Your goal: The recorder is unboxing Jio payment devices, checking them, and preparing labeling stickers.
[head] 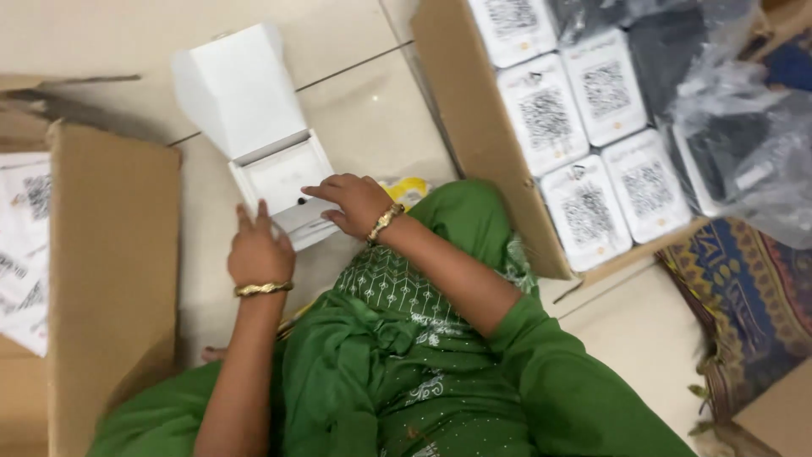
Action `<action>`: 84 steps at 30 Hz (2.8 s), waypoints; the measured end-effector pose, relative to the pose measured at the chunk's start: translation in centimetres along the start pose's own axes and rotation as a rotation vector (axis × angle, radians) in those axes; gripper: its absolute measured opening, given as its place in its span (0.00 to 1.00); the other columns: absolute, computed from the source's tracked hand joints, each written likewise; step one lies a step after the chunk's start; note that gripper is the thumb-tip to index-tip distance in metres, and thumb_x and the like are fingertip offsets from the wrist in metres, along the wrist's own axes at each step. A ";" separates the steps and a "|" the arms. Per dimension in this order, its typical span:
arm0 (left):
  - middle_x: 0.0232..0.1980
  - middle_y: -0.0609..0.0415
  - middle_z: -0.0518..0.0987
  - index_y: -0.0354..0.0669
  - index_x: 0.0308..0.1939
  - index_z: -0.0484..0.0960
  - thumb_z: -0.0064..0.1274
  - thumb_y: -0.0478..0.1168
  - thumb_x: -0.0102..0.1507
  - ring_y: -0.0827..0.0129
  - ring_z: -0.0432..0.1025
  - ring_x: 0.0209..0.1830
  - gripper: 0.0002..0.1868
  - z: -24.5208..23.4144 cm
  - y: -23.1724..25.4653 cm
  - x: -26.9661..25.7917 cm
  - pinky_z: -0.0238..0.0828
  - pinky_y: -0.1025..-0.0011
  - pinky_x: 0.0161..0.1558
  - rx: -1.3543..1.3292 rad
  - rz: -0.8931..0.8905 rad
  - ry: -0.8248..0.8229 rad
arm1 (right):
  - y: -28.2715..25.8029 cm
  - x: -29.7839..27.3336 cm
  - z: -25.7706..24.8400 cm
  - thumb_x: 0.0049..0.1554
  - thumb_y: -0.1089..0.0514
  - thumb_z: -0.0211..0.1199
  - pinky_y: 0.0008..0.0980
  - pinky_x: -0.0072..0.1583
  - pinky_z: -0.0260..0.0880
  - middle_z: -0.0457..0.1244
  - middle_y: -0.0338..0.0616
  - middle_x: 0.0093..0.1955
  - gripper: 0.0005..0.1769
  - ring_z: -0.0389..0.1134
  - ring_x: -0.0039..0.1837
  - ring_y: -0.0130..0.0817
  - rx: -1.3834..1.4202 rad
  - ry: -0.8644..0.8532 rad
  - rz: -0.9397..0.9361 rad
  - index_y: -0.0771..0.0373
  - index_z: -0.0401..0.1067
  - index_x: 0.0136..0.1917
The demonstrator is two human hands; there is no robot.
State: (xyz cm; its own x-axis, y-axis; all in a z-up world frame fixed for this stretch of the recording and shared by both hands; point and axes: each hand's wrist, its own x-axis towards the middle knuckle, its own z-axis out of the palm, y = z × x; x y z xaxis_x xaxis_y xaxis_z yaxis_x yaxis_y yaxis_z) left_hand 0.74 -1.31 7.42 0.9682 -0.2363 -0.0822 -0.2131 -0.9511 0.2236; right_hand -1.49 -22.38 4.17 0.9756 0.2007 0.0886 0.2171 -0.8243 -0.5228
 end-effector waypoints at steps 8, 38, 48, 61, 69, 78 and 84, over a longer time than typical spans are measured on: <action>0.58 0.40 0.81 0.44 0.63 0.79 0.57 0.43 0.64 0.45 0.76 0.53 0.23 -4.3 17.2 2.0 0.73 0.54 0.52 -0.427 0.464 -0.092 | 6.4 -21.9 -23.9 0.62 0.60 0.68 0.29 0.55 0.74 0.71 0.44 0.53 0.14 0.73 0.53 0.32 0.190 0.839 0.521 0.61 0.78 0.61; 0.76 0.55 0.66 0.50 0.73 0.66 0.62 0.51 0.61 0.63 0.62 0.78 0.38 -4.8 44.1 -8.0 0.57 0.56 0.76 -0.873 1.062 0.042 | 7.9 -32.0 -33.6 0.74 0.70 0.59 0.38 0.54 0.74 0.67 0.51 0.54 0.04 0.69 0.50 0.37 0.906 1.118 0.454 0.75 0.69 0.61; 0.38 0.51 0.86 0.34 0.51 0.85 0.53 0.40 0.72 0.76 0.78 0.36 0.12 -10.9 31.1 -3.7 0.76 0.75 0.41 -1.584 0.301 -0.174 | -2.3 -23.1 -33.0 0.71 0.63 0.68 0.34 0.70 0.68 0.55 0.60 0.73 0.35 0.62 0.71 0.44 0.347 0.869 0.136 0.68 0.49 0.80; 0.53 0.64 0.77 0.52 0.73 0.59 0.57 0.44 0.64 0.84 0.75 0.50 0.35 -18.6 14.1 -5.4 0.75 0.80 0.55 -1.696 0.125 -0.309 | -4.2 -7.4 -19.4 0.58 0.73 0.66 0.31 0.66 0.75 0.66 0.51 0.66 0.32 0.72 0.64 0.34 1.335 0.556 0.388 0.72 0.62 0.74; 0.48 0.47 0.85 0.31 0.56 0.84 0.51 0.29 0.68 0.73 0.75 0.42 0.14 -8.8 6.3 -3.4 0.75 0.75 0.46 -1.648 -0.107 -0.252 | -1.8 -4.8 -11.8 0.66 0.71 0.62 0.33 0.53 0.74 0.67 0.54 0.52 0.08 0.70 0.51 0.36 1.400 0.202 0.395 0.78 0.70 0.58; 0.49 0.44 0.83 0.29 0.55 0.82 0.50 0.29 0.66 0.68 0.78 0.45 0.15 -7.3 1.4 -1.0 0.81 0.71 0.49 -2.071 -0.442 -0.350 | -9.3 -2.3 -13.5 0.47 0.61 0.74 0.28 0.56 0.73 0.70 0.45 0.56 0.33 0.70 0.56 0.29 0.752 -0.184 0.226 0.68 0.70 0.65; 0.54 0.43 0.76 0.31 0.47 0.88 0.48 0.43 0.75 0.62 0.67 0.57 0.18 -7.6 -1.7 -0.6 0.66 0.70 0.54 -1.185 0.338 -0.026 | -4.1 0.2 -8.7 0.60 0.61 0.69 0.29 0.56 0.74 0.72 0.43 0.52 0.15 0.72 0.54 0.29 1.254 -0.093 0.517 0.71 0.75 0.58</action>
State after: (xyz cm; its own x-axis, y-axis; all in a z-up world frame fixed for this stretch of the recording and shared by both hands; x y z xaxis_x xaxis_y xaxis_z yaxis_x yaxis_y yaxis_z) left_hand 1.50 1.96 14.48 0.8819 -0.4520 0.1343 -0.1884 -0.0767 0.9791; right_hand -1.93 -23.54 13.71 0.9193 0.0935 -0.3822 -0.3935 0.2060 -0.8960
